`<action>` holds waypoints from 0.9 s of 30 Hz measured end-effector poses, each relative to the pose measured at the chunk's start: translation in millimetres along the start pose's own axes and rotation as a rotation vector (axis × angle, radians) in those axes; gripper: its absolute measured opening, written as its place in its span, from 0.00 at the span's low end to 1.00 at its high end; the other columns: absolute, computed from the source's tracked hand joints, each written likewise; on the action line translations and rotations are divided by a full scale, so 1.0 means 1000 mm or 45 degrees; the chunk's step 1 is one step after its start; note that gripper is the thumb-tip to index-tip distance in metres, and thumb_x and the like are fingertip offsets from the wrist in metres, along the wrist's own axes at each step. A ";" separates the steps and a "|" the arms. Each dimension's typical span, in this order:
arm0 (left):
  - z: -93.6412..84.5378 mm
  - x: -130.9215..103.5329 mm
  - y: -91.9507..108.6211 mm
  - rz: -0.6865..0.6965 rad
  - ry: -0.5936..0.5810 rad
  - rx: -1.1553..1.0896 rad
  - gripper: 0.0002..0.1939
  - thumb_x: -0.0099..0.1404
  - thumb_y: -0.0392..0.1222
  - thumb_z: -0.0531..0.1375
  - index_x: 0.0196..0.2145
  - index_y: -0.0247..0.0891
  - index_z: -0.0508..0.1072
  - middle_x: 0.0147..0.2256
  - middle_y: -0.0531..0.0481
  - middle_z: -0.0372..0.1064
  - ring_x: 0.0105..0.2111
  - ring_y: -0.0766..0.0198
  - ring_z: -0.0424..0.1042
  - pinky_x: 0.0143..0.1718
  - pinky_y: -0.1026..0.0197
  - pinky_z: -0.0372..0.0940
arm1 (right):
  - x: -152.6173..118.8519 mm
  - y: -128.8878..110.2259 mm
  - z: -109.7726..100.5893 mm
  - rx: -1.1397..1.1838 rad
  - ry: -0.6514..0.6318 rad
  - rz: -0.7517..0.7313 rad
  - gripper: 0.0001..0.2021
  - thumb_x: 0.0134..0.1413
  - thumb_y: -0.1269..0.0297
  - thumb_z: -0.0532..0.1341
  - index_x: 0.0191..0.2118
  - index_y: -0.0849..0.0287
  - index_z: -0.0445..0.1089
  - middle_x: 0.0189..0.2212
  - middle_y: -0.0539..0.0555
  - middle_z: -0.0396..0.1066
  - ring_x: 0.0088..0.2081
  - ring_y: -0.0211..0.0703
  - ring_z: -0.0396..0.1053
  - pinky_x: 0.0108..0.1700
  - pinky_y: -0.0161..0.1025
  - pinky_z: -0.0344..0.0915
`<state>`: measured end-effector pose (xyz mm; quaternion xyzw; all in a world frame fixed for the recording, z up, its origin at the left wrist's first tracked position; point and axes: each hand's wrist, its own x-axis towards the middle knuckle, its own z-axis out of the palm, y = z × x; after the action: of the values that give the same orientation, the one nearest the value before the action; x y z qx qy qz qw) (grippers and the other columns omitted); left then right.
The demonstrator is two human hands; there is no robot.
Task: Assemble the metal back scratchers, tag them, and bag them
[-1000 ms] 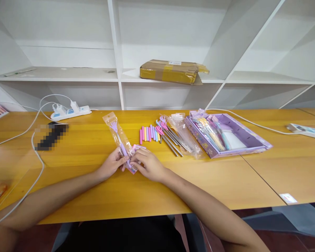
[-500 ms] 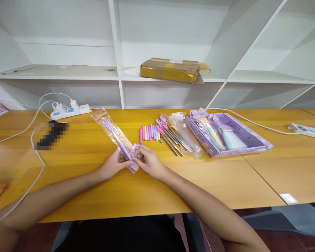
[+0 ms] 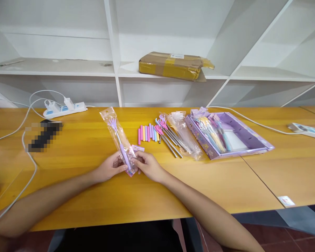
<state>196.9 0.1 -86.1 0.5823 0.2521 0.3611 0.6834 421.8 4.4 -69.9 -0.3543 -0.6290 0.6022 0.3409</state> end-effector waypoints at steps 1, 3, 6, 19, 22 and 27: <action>0.000 0.000 0.003 -0.008 -0.038 -0.007 0.27 0.71 0.46 0.66 0.63 0.40 0.65 0.56 0.37 0.73 0.56 0.49 0.75 0.57 0.46 0.70 | -0.001 -0.001 0.000 0.038 -0.008 0.024 0.21 0.62 0.43 0.65 0.38 0.58 0.68 0.25 0.47 0.71 0.25 0.36 0.70 0.27 0.34 0.70; 0.000 -0.001 0.007 -0.040 -0.073 0.010 0.25 0.72 0.46 0.64 0.63 0.40 0.65 0.55 0.37 0.73 0.55 0.50 0.75 0.57 0.46 0.69 | -0.002 -0.001 0.001 0.103 -0.031 0.070 0.21 0.62 0.43 0.66 0.38 0.58 0.68 0.27 0.48 0.73 0.27 0.37 0.72 0.28 0.34 0.71; -0.002 -0.003 0.012 -0.115 -0.063 0.098 0.18 0.73 0.46 0.62 0.57 0.40 0.68 0.50 0.40 0.74 0.50 0.55 0.76 0.55 0.50 0.69 | -0.004 -0.001 0.005 0.149 -0.063 0.132 0.20 0.62 0.44 0.66 0.38 0.59 0.68 0.29 0.49 0.74 0.27 0.37 0.72 0.27 0.33 0.70; -0.016 -0.001 0.029 -0.452 -0.148 0.412 0.19 0.67 0.51 0.68 0.49 0.39 0.70 0.45 0.45 0.80 0.42 0.59 0.78 0.46 0.58 0.71 | -0.001 -0.002 0.001 -0.010 -0.141 0.030 0.16 0.75 0.54 0.53 0.41 0.57 0.72 0.32 0.53 0.76 0.31 0.40 0.76 0.37 0.37 0.74; -0.017 -0.006 0.027 -0.513 -0.139 0.536 0.24 0.62 0.55 0.71 0.49 0.40 0.71 0.43 0.46 0.80 0.41 0.58 0.77 0.45 0.58 0.70 | 0.001 -0.001 0.001 -0.157 -0.187 -0.007 0.14 0.76 0.58 0.52 0.42 0.56 0.72 0.34 0.54 0.77 0.33 0.40 0.76 0.40 0.37 0.73; -0.016 -0.017 0.018 -0.549 -0.077 0.644 0.26 0.64 0.56 0.69 0.54 0.44 0.69 0.45 0.46 0.80 0.40 0.57 0.76 0.43 0.58 0.69 | 0.006 -0.006 0.000 -0.399 -0.174 -0.143 0.09 0.73 0.64 0.53 0.45 0.55 0.71 0.35 0.54 0.77 0.36 0.41 0.74 0.42 0.37 0.71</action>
<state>171.1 -2.0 -72.8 0.6772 0.4308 0.1168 0.5849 418.8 9.1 -63.6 -0.3256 -0.7555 0.4997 0.2711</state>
